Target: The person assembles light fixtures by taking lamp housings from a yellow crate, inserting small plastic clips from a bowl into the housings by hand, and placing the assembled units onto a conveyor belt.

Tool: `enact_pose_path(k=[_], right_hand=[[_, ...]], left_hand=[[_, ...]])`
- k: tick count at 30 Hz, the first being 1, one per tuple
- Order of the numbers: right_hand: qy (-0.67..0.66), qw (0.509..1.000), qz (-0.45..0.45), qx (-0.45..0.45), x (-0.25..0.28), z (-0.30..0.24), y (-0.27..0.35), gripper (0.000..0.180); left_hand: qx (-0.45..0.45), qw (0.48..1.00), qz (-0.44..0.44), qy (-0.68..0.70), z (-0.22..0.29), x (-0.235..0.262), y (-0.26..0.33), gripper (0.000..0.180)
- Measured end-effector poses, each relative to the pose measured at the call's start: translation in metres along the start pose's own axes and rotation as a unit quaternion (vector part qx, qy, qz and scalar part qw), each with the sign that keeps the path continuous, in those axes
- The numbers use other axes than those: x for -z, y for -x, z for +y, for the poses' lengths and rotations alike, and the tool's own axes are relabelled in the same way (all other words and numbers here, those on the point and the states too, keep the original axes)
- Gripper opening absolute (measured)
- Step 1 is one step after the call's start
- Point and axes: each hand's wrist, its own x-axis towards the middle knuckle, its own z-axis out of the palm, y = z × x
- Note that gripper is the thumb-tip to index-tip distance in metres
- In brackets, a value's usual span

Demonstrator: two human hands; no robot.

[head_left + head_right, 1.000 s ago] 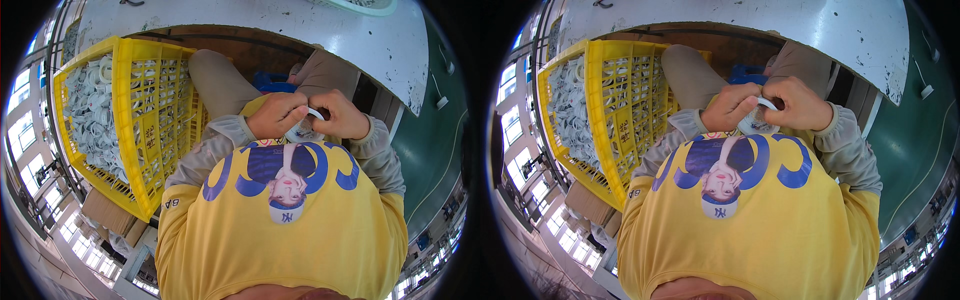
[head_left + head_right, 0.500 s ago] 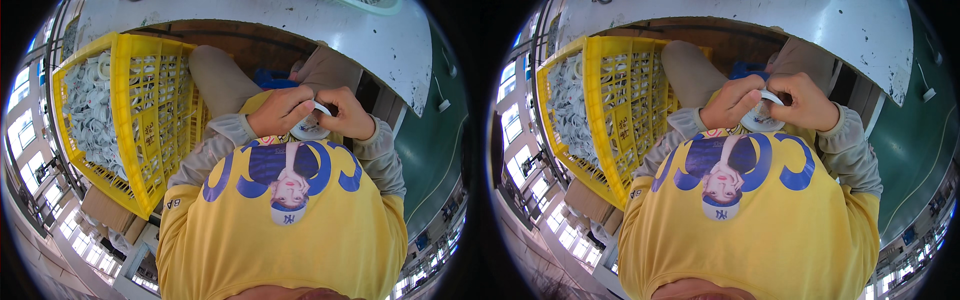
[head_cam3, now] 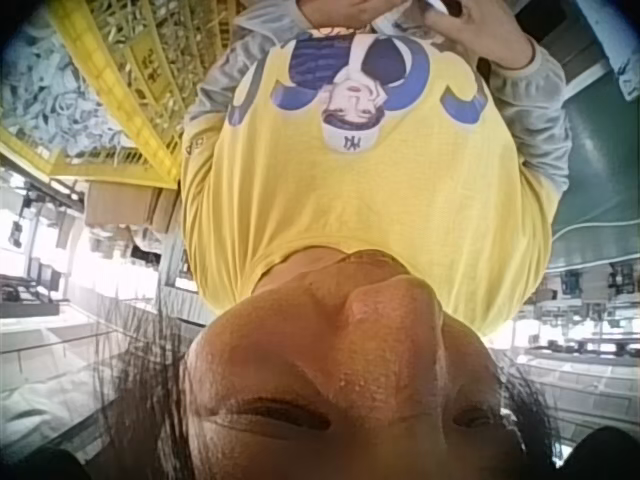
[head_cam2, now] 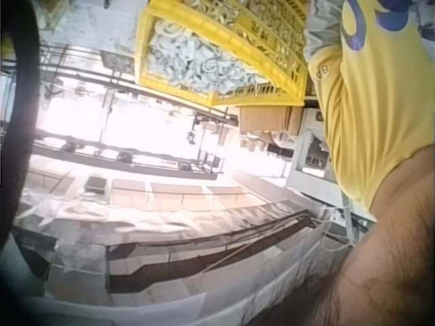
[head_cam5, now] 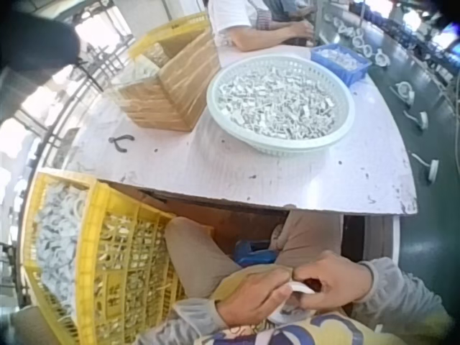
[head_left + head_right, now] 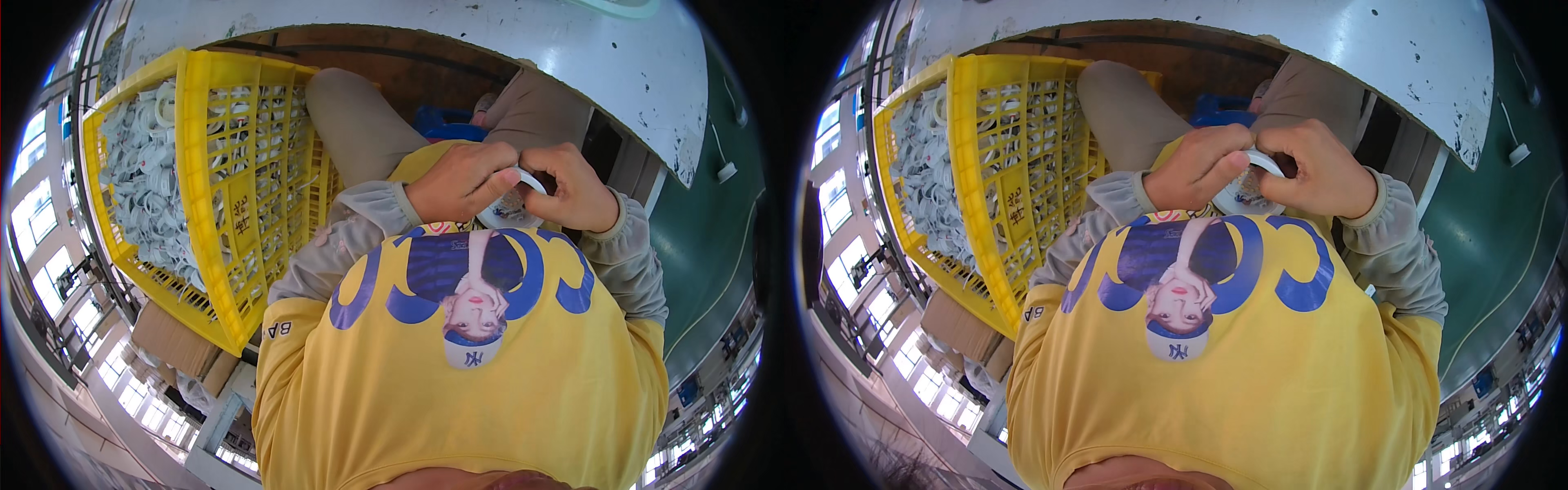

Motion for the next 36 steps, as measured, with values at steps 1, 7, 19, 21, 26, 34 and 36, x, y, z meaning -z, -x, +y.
enact_pose_path(k=[1,7,19,21,26,34,36], right_hand=[[-0.012,1.000,-0.004,-0.010,0.001,-0.001,0.000,0.014],[-0.036,0.999,-0.001,-0.022,-0.002,0.001,0.002,0.014],[-0.030,0.999,0.005,-0.022,-0.003,-0.004,0.003,0.016],[-0.026,0.999,0.005,-0.026,-0.003,-0.004,0.002,0.016],[-0.036,0.999,0.024,-0.020,-0.005,0.005,-0.001,0.017],[-0.143,0.990,0.000,0.016,0.011,0.002,0.002,0.022],[-0.134,0.991,-0.006,-0.001,0.011,0.001,0.002,0.021]], left_hand=[[0.001,1.000,0.001,0.000,0.001,0.000,0.000,0.027],[-0.007,1.000,-0.011,-0.020,0.002,0.001,-0.001,0.027],[-0.011,1.000,-0.011,-0.024,0.002,0.001,0.001,0.027],[-0.006,1.000,0.002,-0.022,0.001,0.000,0.002,0.027],[0.041,0.999,0.012,0.016,0.002,0.001,0.002,0.028],[0.122,0.975,0.058,0.178,-0.004,0.000,0.009,0.041],[0.116,0.972,0.078,0.188,-0.008,-0.001,0.009,0.044]])
